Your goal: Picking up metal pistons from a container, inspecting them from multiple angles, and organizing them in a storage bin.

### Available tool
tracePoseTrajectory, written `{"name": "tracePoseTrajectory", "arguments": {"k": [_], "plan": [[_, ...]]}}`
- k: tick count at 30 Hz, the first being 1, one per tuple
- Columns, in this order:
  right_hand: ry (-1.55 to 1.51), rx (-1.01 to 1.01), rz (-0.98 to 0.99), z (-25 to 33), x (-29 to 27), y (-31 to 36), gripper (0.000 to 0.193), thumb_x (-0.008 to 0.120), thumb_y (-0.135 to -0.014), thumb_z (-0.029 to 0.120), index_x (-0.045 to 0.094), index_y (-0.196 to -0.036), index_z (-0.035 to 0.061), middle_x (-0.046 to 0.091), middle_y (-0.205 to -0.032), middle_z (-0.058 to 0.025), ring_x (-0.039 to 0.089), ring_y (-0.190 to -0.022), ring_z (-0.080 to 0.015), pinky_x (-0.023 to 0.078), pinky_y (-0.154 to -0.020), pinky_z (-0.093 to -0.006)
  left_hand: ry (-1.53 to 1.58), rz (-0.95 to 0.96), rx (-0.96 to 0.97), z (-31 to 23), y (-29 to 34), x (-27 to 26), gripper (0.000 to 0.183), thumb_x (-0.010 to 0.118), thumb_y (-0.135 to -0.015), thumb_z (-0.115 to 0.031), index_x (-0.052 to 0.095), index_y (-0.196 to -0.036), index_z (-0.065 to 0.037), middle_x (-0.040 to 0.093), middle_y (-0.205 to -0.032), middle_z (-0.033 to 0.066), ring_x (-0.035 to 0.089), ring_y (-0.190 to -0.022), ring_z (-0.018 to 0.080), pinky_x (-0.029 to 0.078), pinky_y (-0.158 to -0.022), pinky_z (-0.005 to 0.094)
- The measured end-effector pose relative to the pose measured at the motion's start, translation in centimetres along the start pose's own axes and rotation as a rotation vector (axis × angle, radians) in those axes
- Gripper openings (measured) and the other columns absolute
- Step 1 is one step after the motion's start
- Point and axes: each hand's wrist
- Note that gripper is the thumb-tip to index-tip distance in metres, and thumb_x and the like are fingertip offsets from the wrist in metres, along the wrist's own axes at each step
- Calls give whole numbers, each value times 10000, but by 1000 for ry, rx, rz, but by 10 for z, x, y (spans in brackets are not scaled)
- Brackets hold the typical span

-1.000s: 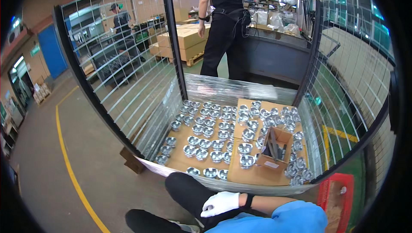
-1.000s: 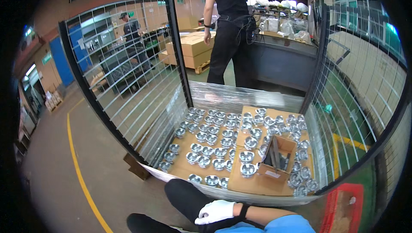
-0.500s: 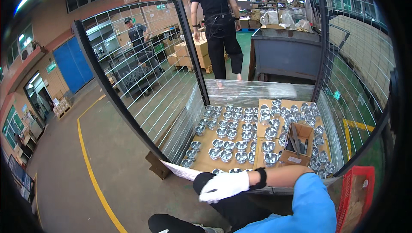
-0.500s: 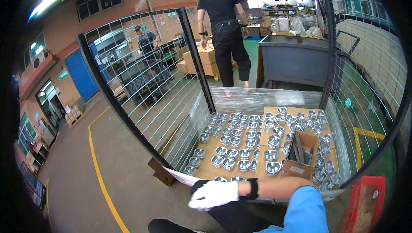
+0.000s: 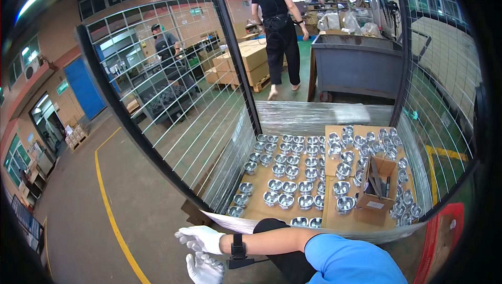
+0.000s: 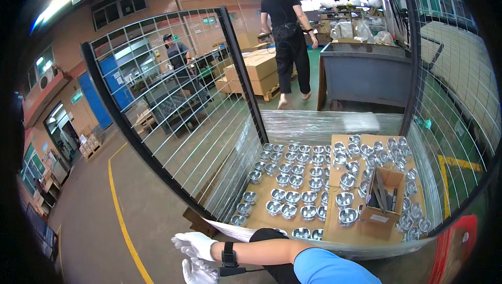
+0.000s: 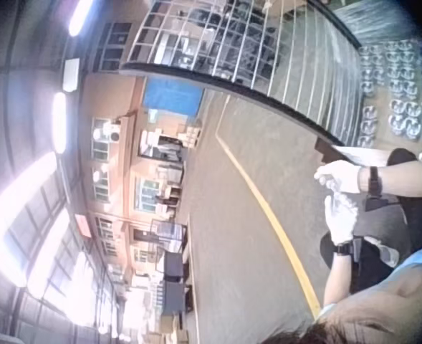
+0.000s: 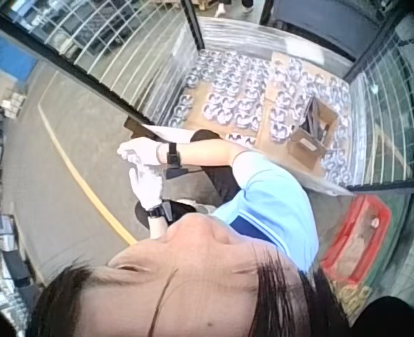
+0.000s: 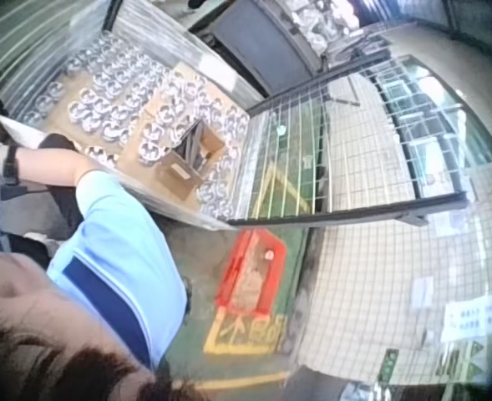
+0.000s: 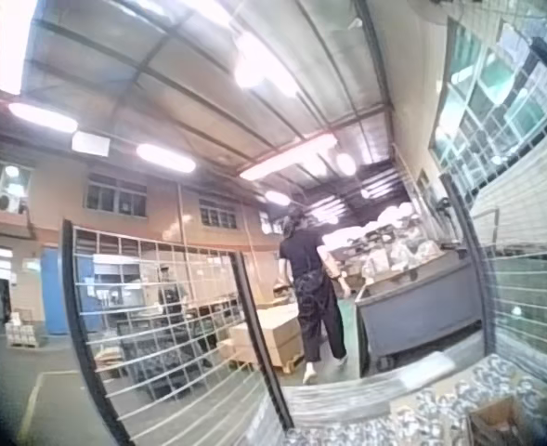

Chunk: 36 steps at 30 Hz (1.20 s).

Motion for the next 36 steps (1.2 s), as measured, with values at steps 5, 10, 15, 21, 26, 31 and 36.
{"name": "tracePoseTrajectory", "arguments": {"k": [5,10,15,21,26,31,36], "plan": [[169,-39,-205,-27,-37,-6,304,573,-958,322,649,-1146,96,631,-924,8,534,-709,-73,440,-618,-204,-17,82,-78,4,-15,-47,516,373,-1008,-447,528,-1334,-78,635,-1107,67,564,-968,212,487,-787,399],[670,-240,-178,-19,-26,5,324,541,-981,340,667,-1148,91,679,-901,-31,619,-766,-104,512,-694,-261,-334,-288,325,20,-24,-25,424,484,-969,-236,462,-1364,-84,490,-1397,107,526,-1164,263,527,-875,435],[923,-374,-151,-32,-23,1,322,517,-997,315,651,-1176,85,685,-923,-31,629,-798,-97,502,-742,-248,162,-21,30,15,-32,-28,365,425,-1014,-304,533,-1281,-81,599,-1211,81,591,-1042,225,496,-900,429],[697,-232,-166,-23,-19,6,324,526,-996,289,601,-1249,101,659,-914,1,577,-739,-46,485,-639,-217,127,-142,176,15,-20,-31,337,443,-1009,-259,598,-1199,-28,665,-1078,99,630,-960,229,514,-852,383],[489,-225,-228,-12,-27,10,382,516,-1006,291,533,-1332,94,641,-1000,-5,567,-743,-50,484,-656,-221,195,18,33,14,-24,-45,340,450,-1004,-249,599,-1199,-14,682,-1011,116,645,-912,241,517,-843,417],[458,-252,-225,-4,-29,7,411,499,-1011,287,502,-1355,62,625,-1056,-34,574,-742,-70,478,-673,-230,76,-30,125,18,-14,-35,339,446,-1004,-255,605,-1182,-14,684,-978,113,623,-818,239,501,-781,406],[485,-278,-262,1,-35,11,374,501,-1004,251,508,-1334,74,629,-1025,-33,573,-726,-78,475,-654,-230,11,-103,142,25,-19,-32,331,448,-1002,-251,607,-1173,-16,675,-940,103,609,-787,235,491,-757,389]]}}
Point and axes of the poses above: each hand's wrist, its own y-axis away from the middle knuckle, its own x-axis out of the palm, z = x × y
